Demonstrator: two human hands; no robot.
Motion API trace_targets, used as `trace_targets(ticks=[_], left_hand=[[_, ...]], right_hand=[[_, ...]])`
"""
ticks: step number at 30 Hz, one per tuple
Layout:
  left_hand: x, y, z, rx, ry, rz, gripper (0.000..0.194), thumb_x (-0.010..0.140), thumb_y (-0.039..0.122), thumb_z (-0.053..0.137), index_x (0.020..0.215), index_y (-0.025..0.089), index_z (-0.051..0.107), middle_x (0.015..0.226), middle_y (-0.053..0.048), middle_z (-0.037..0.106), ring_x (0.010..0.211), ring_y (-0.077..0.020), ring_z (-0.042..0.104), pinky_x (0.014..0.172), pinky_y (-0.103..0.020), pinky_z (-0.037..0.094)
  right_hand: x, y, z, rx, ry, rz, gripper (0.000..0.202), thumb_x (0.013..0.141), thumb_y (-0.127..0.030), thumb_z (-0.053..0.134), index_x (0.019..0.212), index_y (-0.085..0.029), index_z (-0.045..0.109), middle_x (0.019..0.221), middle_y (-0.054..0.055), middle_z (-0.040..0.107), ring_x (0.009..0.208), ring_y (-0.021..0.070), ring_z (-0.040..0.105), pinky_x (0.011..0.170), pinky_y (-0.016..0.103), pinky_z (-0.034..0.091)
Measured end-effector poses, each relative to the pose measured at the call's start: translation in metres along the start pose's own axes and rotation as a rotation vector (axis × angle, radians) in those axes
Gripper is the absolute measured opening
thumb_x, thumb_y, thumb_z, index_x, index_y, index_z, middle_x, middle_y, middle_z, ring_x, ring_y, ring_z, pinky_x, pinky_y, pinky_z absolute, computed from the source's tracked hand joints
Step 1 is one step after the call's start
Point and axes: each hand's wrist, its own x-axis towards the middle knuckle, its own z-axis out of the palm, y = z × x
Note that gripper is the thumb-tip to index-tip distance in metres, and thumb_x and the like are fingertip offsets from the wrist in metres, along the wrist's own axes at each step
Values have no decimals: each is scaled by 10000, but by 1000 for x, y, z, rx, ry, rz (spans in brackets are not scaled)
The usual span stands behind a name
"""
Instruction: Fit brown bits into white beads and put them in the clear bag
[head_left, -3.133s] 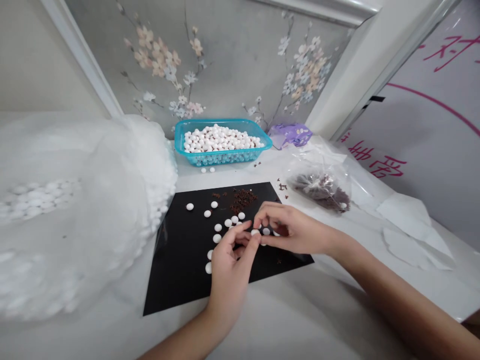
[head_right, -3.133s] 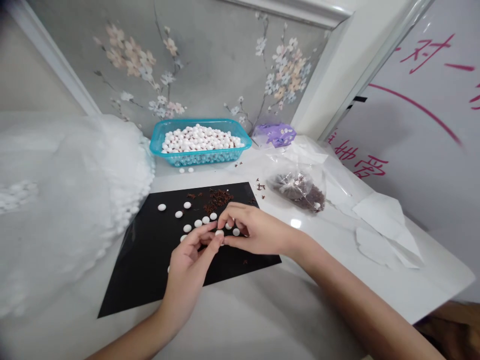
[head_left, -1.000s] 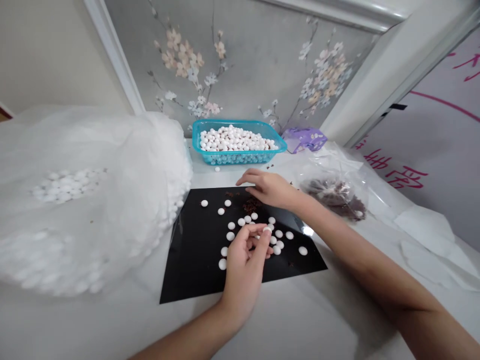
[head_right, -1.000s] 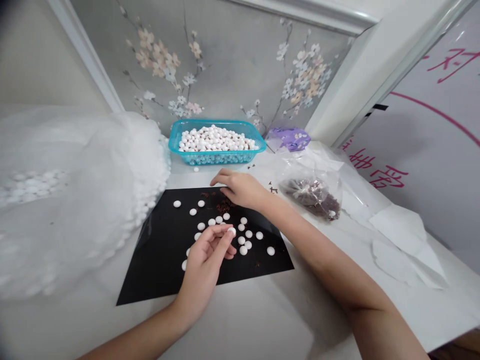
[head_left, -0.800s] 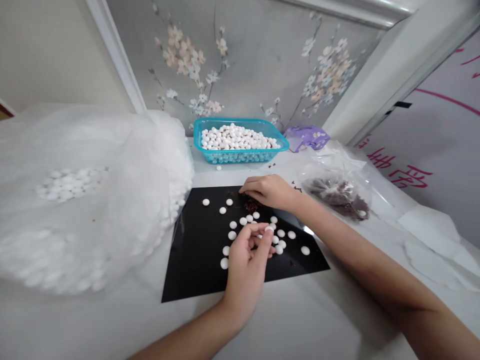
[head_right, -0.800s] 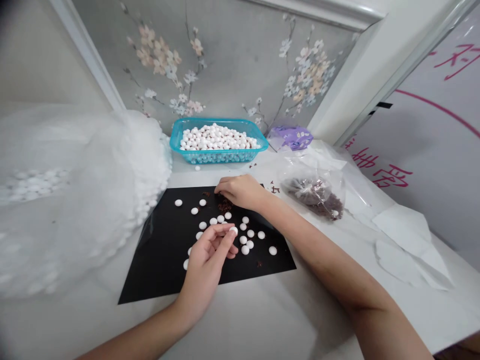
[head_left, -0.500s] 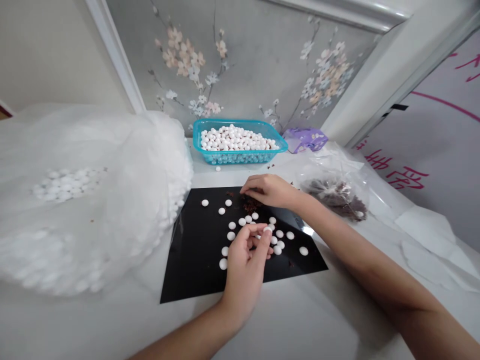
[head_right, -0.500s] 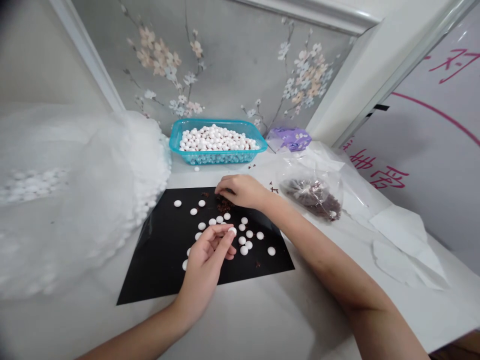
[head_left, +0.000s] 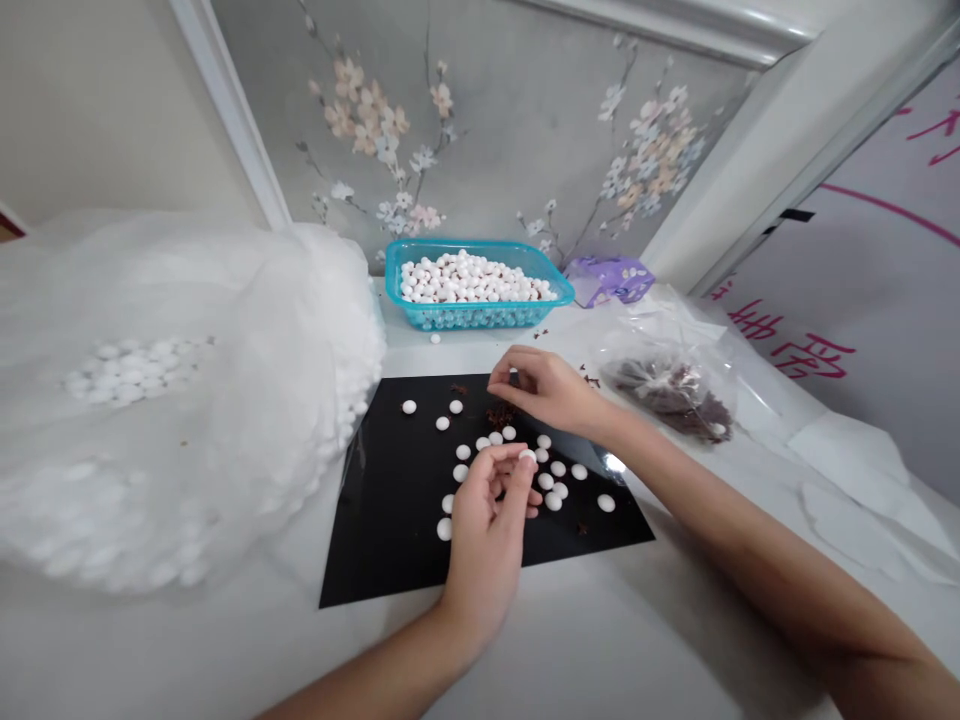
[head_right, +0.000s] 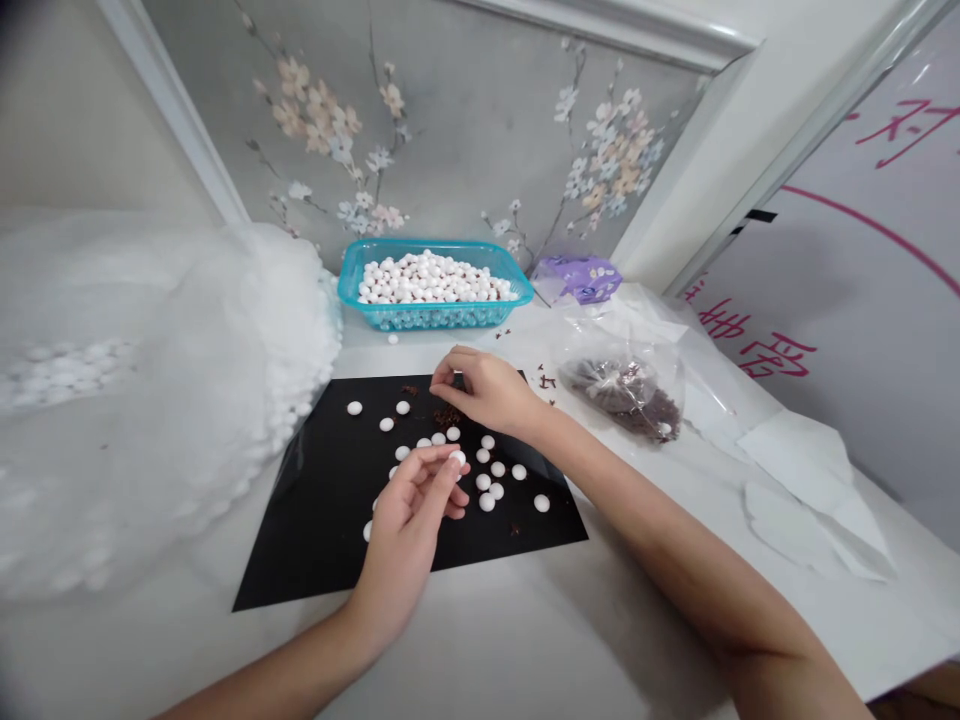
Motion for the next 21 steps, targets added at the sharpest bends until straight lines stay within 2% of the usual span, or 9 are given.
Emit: trace_targets(ticks=[4,6,10,21], left_hand=[[0,1,0,4,25,-18,273,764,323,608,994,174,603,823,-35,629,752,-138,589,666,-236,489],[0,2,0,9,37,-11,266,749,314,626,975,172,620,827,-39,637,764,-144,588,670,-238,487],[1,4,0,9,19,-15,218,756,320,618,907,168,661,815,-36,661,702,-132,592,627,-228,496],[2,6,0,46,35,-5,212,761,321,618,910,182,678,830,-26,678,705,-120,596,633,-209,506]], right_hand=[[-36,-16,4,179,217,64,66,824,-218,545,777,-191,581,772,8,571,539,82,456,475,218,370],[-53,-21,7,224,252,88,68,837,-219,530,808,-208,590,804,19,577,553,88,473,462,226,377],[-72,-25,10,217,285,111,72,849,-225,522,837,-231,592,833,33,575,585,103,502,462,244,401],[-76,-22,8,182,226,34,72,852,-194,507,849,-235,566,847,35,569,675,120,555,492,238,433]])
